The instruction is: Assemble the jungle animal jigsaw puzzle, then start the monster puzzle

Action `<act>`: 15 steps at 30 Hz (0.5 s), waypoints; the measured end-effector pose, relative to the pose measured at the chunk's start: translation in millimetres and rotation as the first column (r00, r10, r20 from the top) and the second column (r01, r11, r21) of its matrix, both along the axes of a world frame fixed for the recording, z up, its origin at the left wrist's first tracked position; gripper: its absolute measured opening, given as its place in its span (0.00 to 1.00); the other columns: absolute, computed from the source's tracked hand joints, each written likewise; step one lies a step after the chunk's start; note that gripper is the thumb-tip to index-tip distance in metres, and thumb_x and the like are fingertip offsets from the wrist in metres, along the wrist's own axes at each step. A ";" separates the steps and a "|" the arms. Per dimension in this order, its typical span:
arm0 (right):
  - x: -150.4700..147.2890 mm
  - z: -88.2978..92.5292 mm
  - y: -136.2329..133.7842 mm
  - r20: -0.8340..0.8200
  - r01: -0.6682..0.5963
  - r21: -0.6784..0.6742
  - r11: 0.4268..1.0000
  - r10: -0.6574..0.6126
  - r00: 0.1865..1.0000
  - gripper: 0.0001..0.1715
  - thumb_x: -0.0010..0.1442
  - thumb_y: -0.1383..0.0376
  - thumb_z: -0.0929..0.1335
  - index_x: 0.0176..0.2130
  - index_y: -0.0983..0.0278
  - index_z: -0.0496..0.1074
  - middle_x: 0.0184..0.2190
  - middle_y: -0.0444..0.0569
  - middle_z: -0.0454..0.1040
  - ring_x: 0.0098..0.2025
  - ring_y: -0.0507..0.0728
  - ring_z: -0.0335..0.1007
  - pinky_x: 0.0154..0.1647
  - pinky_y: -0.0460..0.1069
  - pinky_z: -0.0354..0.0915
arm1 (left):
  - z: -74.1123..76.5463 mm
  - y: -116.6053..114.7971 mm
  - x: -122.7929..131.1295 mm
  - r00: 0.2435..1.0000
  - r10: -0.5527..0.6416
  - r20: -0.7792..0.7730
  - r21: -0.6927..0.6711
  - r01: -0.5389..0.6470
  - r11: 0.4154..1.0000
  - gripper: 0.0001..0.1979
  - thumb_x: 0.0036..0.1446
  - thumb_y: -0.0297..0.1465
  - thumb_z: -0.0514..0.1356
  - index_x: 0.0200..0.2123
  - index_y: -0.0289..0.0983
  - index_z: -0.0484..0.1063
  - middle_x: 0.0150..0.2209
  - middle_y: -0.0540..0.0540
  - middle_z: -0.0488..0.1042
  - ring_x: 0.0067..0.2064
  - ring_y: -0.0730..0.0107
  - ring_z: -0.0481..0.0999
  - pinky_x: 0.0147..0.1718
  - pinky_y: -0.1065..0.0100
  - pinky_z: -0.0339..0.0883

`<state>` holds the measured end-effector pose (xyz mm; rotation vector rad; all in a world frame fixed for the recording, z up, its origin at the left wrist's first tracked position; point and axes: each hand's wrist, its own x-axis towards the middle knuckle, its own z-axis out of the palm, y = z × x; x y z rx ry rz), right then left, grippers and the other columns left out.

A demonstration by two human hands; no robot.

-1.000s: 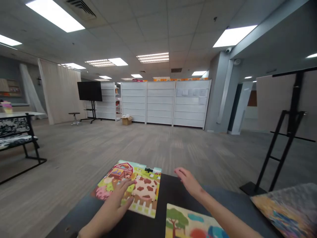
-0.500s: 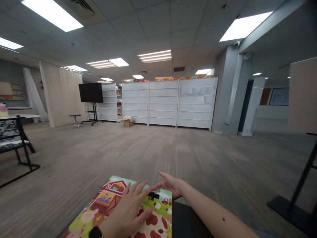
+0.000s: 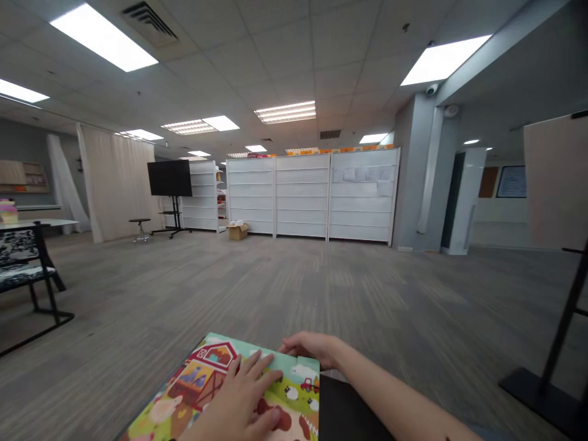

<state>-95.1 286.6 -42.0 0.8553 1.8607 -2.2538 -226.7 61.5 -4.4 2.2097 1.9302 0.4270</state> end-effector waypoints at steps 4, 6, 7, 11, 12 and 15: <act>8.3 8.1 -25.7 -0.068 0.048 0.254 0.966 -0.032 0.997 0.09 0.58 0.65 0.69 0.34 0.64 0.81 0.24 0.42 0.76 0.25 0.51 0.69 0.35 0.47 0.66 | 3.7 -12.0 2.7 1.000 0.003 0.003 -0.045 -0.003 0.999 0.27 0.64 0.45 0.60 0.65 0.50 0.66 0.71 0.43 0.59 0.71 0.38 0.54 0.65 0.29 0.45; 7.7 9.8 -38.2 -0.100 0.094 0.372 0.923 -0.061 0.993 0.06 0.57 0.65 0.71 0.32 0.63 0.80 0.23 0.40 0.74 0.27 0.51 0.68 0.36 0.47 0.64 | 4.5 -16.4 4.5 1.000 0.007 0.006 -0.042 -0.007 0.999 0.27 0.65 0.45 0.59 0.66 0.51 0.65 0.71 0.44 0.59 0.72 0.41 0.54 0.66 0.31 0.46; 6.4 10.7 -43.2 -0.112 0.115 0.421 0.900 -0.074 0.991 0.05 0.57 0.65 0.72 0.31 0.63 0.79 0.23 0.40 0.73 0.28 0.52 0.68 0.37 0.47 0.64 | 4.4 -18.0 5.2 1.000 0.008 0.007 -0.029 -0.008 1.000 0.27 0.65 0.44 0.59 0.66 0.51 0.65 0.71 0.45 0.60 0.71 0.42 0.55 0.67 0.32 0.46; 8.4 21.4 -49.8 -0.178 0.241 0.545 0.803 -0.170 0.969 0.12 0.62 0.58 0.71 0.35 0.65 0.75 0.31 0.44 0.75 0.35 0.55 0.72 0.41 0.51 0.67 | 2.1 -19.8 6.1 0.999 0.039 -0.033 0.057 -0.037 0.998 0.25 0.65 0.41 0.60 0.64 0.51 0.67 0.70 0.42 0.61 0.72 0.40 0.54 0.66 0.35 0.49; 15.5 26.8 -49.3 -0.202 0.288 0.563 0.775 -0.209 0.957 0.13 0.64 0.57 0.69 0.37 0.65 0.75 0.34 0.46 0.76 0.38 0.56 0.72 0.42 0.52 0.67 | 1.1 -18.9 5.6 0.997 0.050 -0.052 0.069 -0.046 0.997 0.25 0.65 0.42 0.60 0.64 0.51 0.68 0.70 0.41 0.61 0.71 0.39 0.53 0.66 0.35 0.49; 67.4 46.9 -56.1 -0.258 0.397 0.613 0.683 -0.302 0.918 0.17 0.64 0.55 0.66 0.44 0.64 0.75 0.41 0.50 0.78 0.46 0.60 0.72 0.45 0.53 0.67 | -2.6 -14.4 2.0 0.995 0.058 -0.080 0.073 -0.053 0.996 0.25 0.65 0.46 0.58 0.63 0.49 0.68 0.69 0.40 0.62 0.71 0.36 0.54 0.65 0.35 0.50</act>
